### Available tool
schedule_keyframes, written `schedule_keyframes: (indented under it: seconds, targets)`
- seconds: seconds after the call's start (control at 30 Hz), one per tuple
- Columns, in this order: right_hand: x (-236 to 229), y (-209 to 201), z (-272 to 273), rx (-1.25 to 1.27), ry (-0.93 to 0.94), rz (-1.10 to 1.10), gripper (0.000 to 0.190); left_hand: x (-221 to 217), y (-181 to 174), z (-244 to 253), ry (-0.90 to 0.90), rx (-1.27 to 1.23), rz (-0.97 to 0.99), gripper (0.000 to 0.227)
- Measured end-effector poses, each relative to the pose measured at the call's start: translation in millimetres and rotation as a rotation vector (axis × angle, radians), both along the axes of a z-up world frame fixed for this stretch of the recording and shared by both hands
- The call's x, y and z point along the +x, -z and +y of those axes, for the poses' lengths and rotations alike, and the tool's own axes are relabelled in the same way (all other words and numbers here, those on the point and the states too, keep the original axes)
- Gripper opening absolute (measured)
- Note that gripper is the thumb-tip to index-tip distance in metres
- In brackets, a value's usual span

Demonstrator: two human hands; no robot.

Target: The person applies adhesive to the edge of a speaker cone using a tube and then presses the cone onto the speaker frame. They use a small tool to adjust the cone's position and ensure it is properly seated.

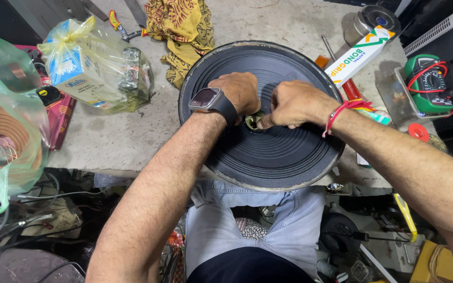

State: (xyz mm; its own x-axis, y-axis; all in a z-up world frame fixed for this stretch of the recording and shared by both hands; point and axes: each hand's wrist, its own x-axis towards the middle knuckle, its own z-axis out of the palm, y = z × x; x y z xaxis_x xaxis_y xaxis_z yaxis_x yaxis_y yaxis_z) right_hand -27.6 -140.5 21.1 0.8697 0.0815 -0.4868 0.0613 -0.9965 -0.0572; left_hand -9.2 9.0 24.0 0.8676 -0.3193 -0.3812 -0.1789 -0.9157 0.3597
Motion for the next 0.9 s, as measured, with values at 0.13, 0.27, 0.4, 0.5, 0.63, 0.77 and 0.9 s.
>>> schedule_keyframes:
  seconds: [0.13, 0.27, 0.4, 0.5, 0.63, 0.77, 0.9]
  targets:
    - [-7.5, 5.4, 8.2, -0.024, -0.079, -0.171, 0.043, 0.2, 1.8, -0.2, -0.038, -0.017, 0.030, 0.019]
    - [-10.8, 12.1, 15.0, -0.139, -0.171, -0.304, 0.041, -1.3, -1.4, -1.3, -0.053, -0.013, 0.049, 0.020]
    - [-14.5, 16.7, 13.6, -0.111, -0.217, -0.409, 0.038, -1.7, -2.8, -0.3, -0.046, -0.033, 0.045, 0.023]
    - [-15.3, 12.3, 2.1, -0.127, -0.188, -0.408, 0.032, 0.1, -1.2, -0.7, -0.088, -0.042, 0.059, 0.022]
    - [-14.5, 4.2, -19.6, 0.039, -0.026, -0.259, 0.027, 2.3, -0.4, -4.1, -0.027, 0.039, 0.052, 0.025]
    - [-7.3, -1.7, -24.5, 0.129, 0.069, -0.371, 0.030, 2.0, 5.7, -11.1, -0.004, 0.135, -0.029, 0.037]
    - [-11.9, -4.4, -8.6, 0.076, 0.100, -0.324, 0.041, 5.3, 6.6, -13.2, 0.019, 0.166, 0.015, 0.032]
